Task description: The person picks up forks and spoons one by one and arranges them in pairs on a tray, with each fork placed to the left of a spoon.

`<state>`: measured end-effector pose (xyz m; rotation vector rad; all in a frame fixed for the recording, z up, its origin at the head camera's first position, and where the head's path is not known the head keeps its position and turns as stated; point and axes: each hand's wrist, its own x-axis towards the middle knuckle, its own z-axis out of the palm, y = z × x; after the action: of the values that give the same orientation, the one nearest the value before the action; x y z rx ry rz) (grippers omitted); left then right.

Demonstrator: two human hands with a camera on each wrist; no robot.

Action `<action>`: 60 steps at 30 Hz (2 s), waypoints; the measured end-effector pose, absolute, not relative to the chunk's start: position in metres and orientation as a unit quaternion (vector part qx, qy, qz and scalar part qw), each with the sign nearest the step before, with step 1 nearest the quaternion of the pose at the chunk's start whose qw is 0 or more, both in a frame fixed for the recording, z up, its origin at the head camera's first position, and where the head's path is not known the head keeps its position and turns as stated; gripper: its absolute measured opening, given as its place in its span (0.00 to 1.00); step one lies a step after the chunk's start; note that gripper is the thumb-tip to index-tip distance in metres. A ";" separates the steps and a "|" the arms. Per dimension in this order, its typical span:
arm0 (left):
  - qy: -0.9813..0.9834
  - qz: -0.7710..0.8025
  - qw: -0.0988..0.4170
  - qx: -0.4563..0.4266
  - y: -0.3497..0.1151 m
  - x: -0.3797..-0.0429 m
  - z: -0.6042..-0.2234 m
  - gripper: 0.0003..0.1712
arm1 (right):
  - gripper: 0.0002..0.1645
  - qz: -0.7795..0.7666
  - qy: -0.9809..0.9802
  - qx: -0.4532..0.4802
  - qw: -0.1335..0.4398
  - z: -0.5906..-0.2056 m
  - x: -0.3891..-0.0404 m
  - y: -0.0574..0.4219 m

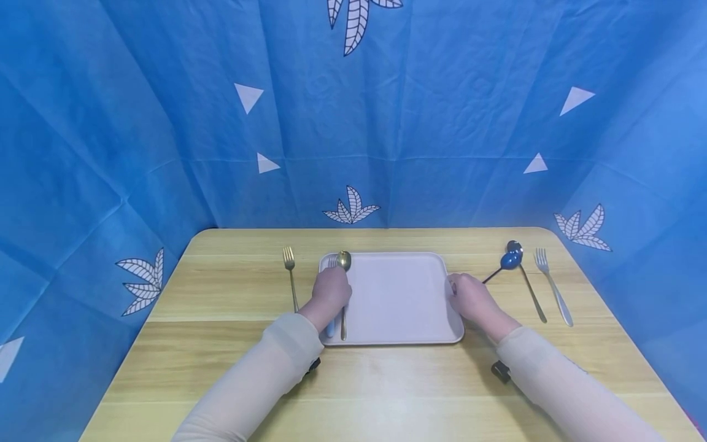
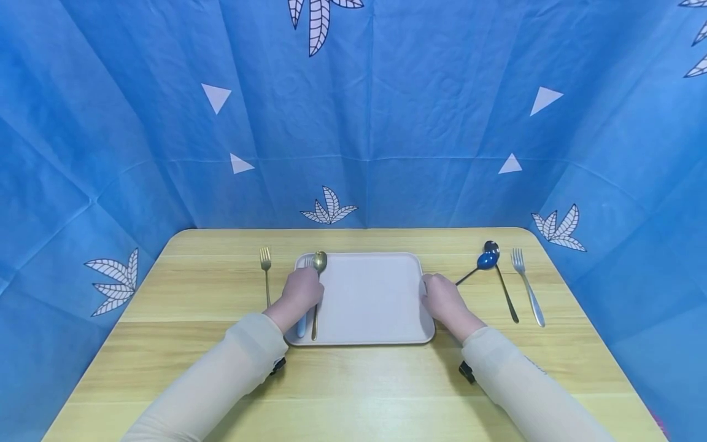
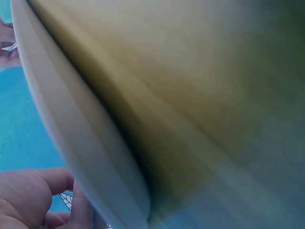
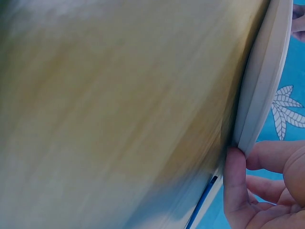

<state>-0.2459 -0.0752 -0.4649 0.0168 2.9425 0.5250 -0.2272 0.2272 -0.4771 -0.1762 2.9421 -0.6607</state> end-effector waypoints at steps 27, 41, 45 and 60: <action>0.977 0.203 0.062 -0.028 -0.081 -0.244 -0.460 0.15 | 0.18 -0.223 0.971 -0.061 0.062 -0.475 -0.227 0.227; 0.981 0.192 0.025 -0.033 -0.099 -0.251 -0.460 0.13 | 0.19 -0.222 0.971 -0.064 0.061 -0.477 -0.228 0.229; 0.983 0.178 0.009 -0.040 -0.105 -0.253 -0.460 0.20 | 0.19 -0.219 0.972 -0.064 0.058 -0.477 -0.228 0.229; 0.985 0.165 -0.004 -0.058 -0.130 -0.256 -0.466 0.25 | 0.16 -0.215 0.973 -0.060 0.058 -0.478 -0.228 0.230</action>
<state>-0.2565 -0.1303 -0.4663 -0.1822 3.1005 0.5197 -0.2276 0.2295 -0.4778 -0.1832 2.9491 -0.6523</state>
